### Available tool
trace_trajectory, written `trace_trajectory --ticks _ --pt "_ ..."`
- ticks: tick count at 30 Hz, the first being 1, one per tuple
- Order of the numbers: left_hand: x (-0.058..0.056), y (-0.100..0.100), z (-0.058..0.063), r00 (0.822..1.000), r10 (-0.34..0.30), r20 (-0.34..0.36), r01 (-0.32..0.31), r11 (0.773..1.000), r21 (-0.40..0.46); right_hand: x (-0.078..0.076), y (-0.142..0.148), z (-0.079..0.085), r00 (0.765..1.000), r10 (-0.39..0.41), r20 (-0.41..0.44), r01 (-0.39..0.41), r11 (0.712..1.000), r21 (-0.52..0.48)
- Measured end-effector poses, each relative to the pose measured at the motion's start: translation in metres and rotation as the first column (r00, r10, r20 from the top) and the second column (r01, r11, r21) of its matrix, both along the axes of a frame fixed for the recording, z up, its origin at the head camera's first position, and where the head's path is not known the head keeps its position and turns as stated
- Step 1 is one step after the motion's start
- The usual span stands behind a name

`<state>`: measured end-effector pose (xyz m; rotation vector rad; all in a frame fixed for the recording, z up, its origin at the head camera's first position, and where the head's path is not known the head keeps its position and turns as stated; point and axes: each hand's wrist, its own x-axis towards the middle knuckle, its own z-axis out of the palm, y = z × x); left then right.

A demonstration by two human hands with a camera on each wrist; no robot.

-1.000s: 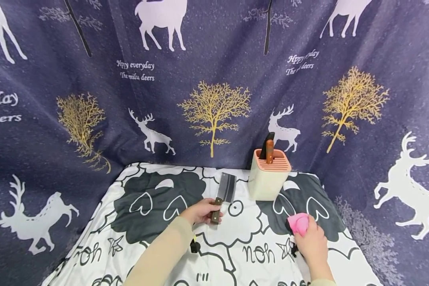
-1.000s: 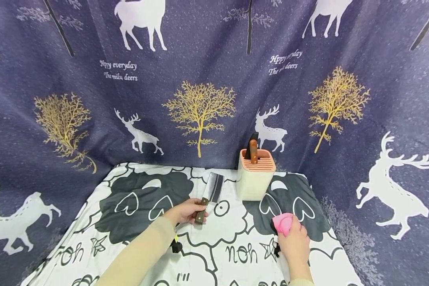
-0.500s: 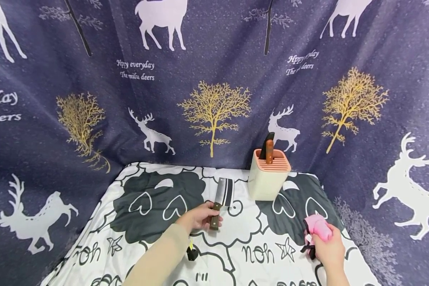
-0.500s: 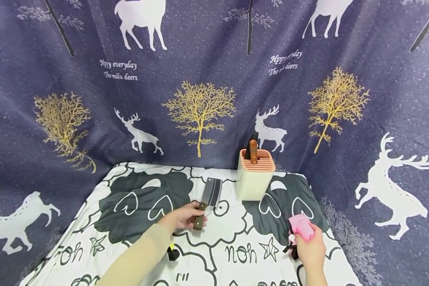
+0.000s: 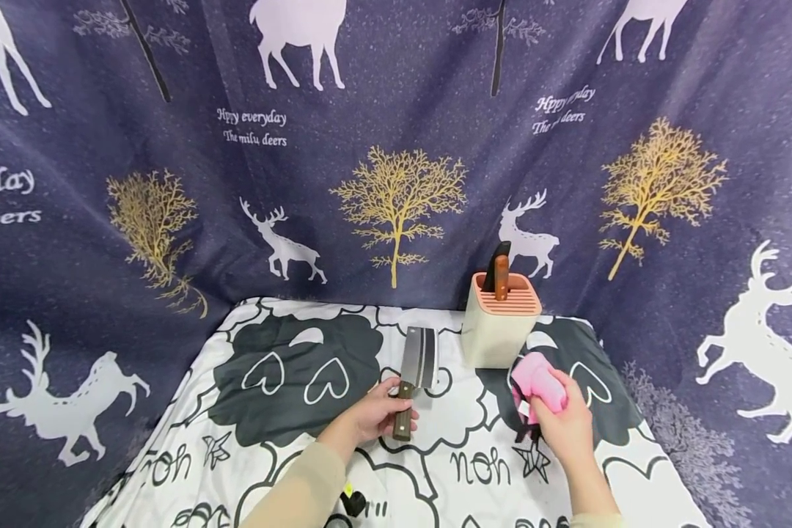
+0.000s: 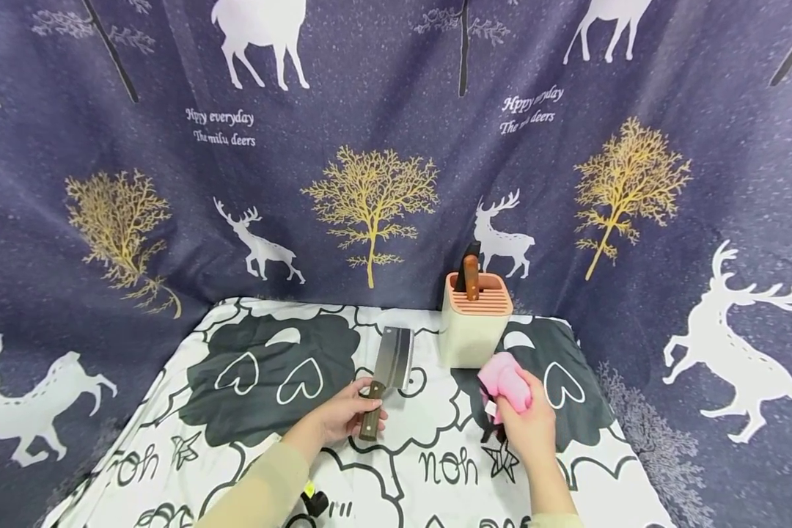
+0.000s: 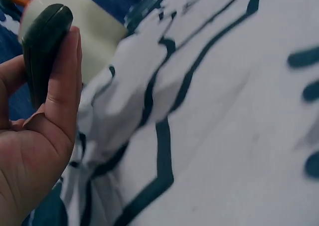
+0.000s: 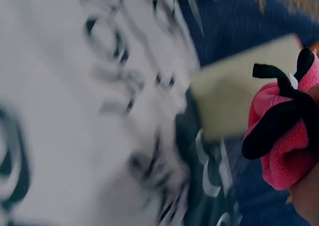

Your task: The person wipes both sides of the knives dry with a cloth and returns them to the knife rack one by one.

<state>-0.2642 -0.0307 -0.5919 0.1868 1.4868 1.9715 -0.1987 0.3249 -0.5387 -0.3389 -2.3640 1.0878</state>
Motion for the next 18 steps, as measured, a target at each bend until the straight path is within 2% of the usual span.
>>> trace_trajectory --ticks 3,7,11,14,16,18 --pt "0.007 0.001 0.008 1.000 0.013 -0.025 -0.013 1.000 0.006 -0.012 -0.019 0.017 0.992 0.103 -0.074 -0.102 0.995 0.013" --pt "0.014 0.001 0.019 0.998 0.019 -0.063 -0.020 1.000 -0.010 -0.030 -0.042 0.038 0.952 0.258 -0.167 -0.249 0.966 0.073" --pt "0.020 0.002 0.028 0.996 0.013 -0.091 -0.015 1.000 -0.015 -0.042 -0.070 0.057 0.924 0.357 -0.139 -0.341 0.932 0.123" --pt "0.024 0.002 0.032 0.995 0.001 -0.098 -0.002 1.000 -0.016 -0.047 -0.091 0.067 0.887 0.447 -0.115 -0.424 0.888 0.176" --pt "0.025 0.003 0.034 0.995 -0.010 -0.099 0.009 1.000 -0.015 -0.051 -0.104 0.069 0.850 0.513 -0.123 -0.475 0.845 0.245" --pt "0.026 0.004 0.036 0.995 -0.022 -0.101 0.021 1.000 -0.009 -0.054 -0.115 0.067 0.802 0.579 -0.146 -0.510 0.792 0.337"
